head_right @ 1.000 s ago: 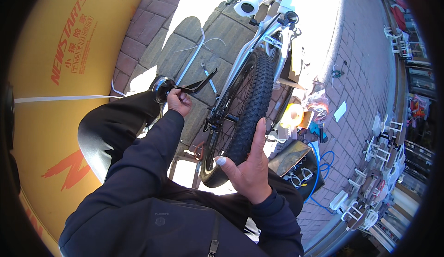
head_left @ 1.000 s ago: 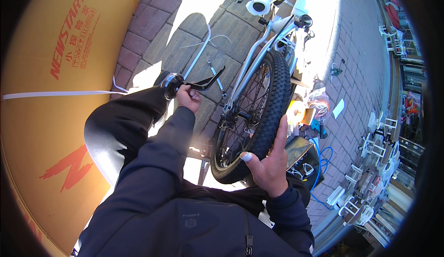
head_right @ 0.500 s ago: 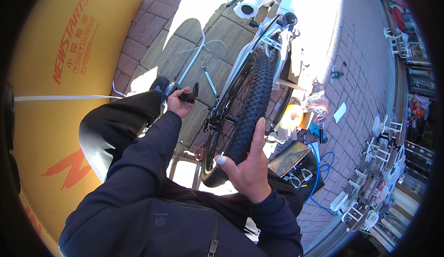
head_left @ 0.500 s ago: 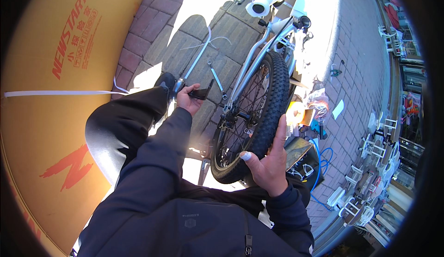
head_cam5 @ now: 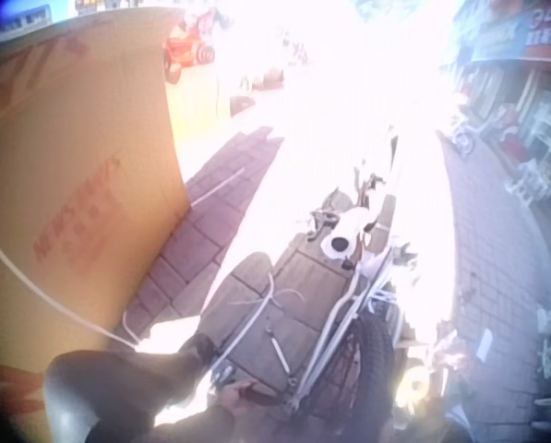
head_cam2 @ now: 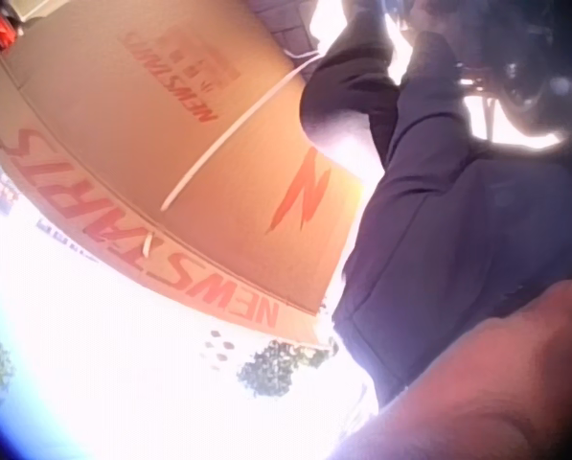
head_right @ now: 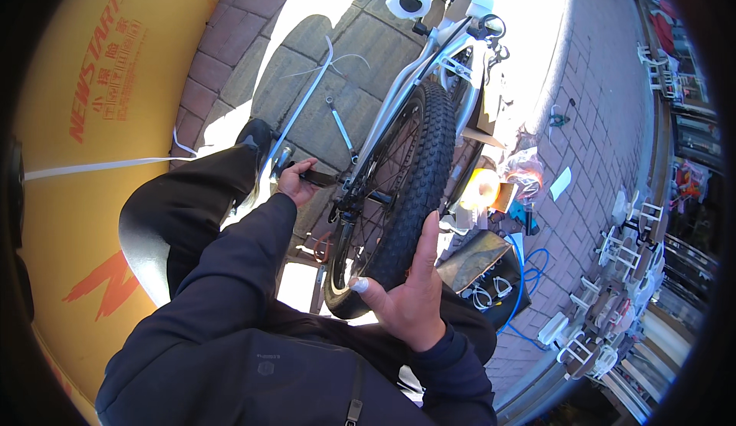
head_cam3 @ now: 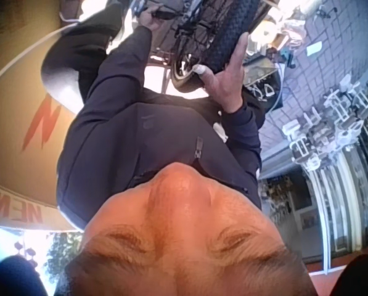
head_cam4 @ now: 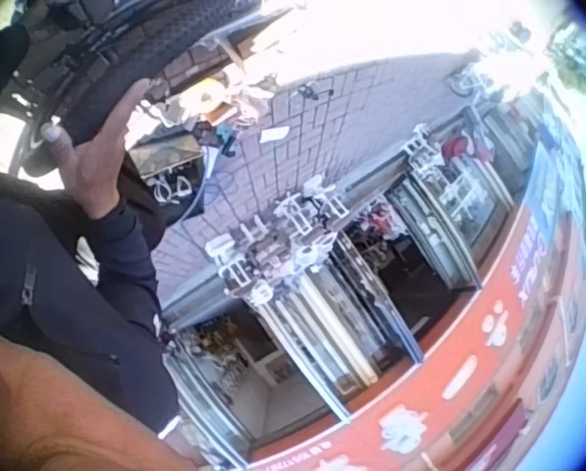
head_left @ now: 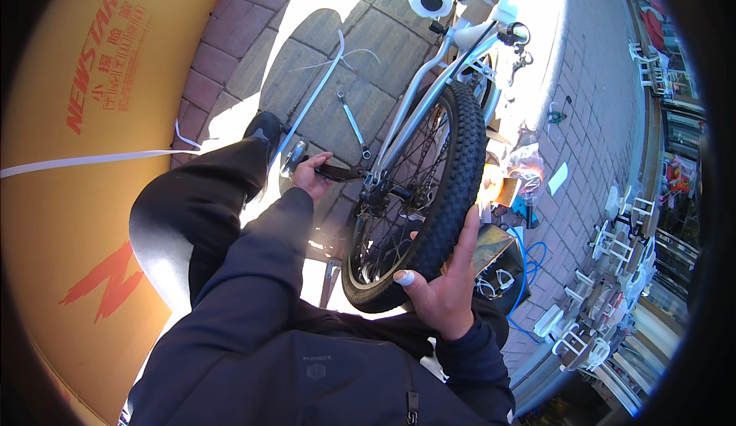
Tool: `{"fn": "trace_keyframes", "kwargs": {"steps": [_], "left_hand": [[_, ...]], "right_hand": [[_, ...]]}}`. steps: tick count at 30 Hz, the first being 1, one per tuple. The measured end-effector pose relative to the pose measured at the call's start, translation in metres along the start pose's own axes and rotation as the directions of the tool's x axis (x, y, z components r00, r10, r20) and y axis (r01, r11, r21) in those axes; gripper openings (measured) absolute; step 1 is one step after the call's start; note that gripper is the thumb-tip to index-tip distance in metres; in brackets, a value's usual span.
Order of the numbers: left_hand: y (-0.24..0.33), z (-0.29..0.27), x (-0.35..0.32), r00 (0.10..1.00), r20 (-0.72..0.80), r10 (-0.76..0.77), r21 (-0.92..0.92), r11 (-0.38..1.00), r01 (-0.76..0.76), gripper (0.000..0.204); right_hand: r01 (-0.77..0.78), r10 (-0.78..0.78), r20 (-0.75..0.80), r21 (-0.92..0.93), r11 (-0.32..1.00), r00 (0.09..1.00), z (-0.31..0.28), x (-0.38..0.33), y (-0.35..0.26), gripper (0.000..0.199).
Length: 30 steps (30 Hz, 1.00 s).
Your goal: The person assembles a bicycle outdoors, attaching the rear wheel, installing the chain, and fitting the seat post. They use a wrench to tighten bolts and adjust components, then place the assembled seat onto the frame.
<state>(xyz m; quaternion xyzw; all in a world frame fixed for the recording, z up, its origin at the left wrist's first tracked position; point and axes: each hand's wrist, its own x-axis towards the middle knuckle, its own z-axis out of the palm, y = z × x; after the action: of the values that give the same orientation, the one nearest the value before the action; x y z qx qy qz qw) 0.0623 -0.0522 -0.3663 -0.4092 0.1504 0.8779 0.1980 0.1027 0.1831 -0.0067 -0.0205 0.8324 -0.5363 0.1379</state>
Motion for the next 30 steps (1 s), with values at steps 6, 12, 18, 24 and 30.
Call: {"fn": "trace_keyframes", "kwargs": {"steps": [6,12,18,24,30], "left_hand": [[-0.016,-0.007,0.007,0.998,0.032,0.052,0.121,0.991,-0.056,0.019],[-0.027,-0.01,0.018,0.941,-0.289,0.177,0.622,0.782,0.044,0.053],[-0.034,0.027,0.003,0.905,-0.423,0.046,0.449,0.878,0.165,0.07],[-0.021,0.057,0.001,0.845,-0.38,-0.377,0.161,0.872,0.462,0.051],[-0.024,0.059,0.012,0.929,-0.334,-0.157,0.18,0.957,0.227,0.04]], "right_hand": [[0.021,-0.021,-0.003,-0.046,0.999,1.0,0.0,-0.002,0.001,0.126],[0.007,-0.007,0.008,-0.011,1.0,1.0,0.0,-0.005,0.002,0.137],[0.043,-0.043,0.006,-0.062,0.997,0.999,-0.001,-0.003,0.0,0.126],[0.038,-0.038,0.003,-0.042,0.998,0.999,-0.001,-0.004,0.0,0.126],[-0.008,0.008,0.031,0.001,1.0,0.999,-0.002,-0.009,0.005,0.136]]}}
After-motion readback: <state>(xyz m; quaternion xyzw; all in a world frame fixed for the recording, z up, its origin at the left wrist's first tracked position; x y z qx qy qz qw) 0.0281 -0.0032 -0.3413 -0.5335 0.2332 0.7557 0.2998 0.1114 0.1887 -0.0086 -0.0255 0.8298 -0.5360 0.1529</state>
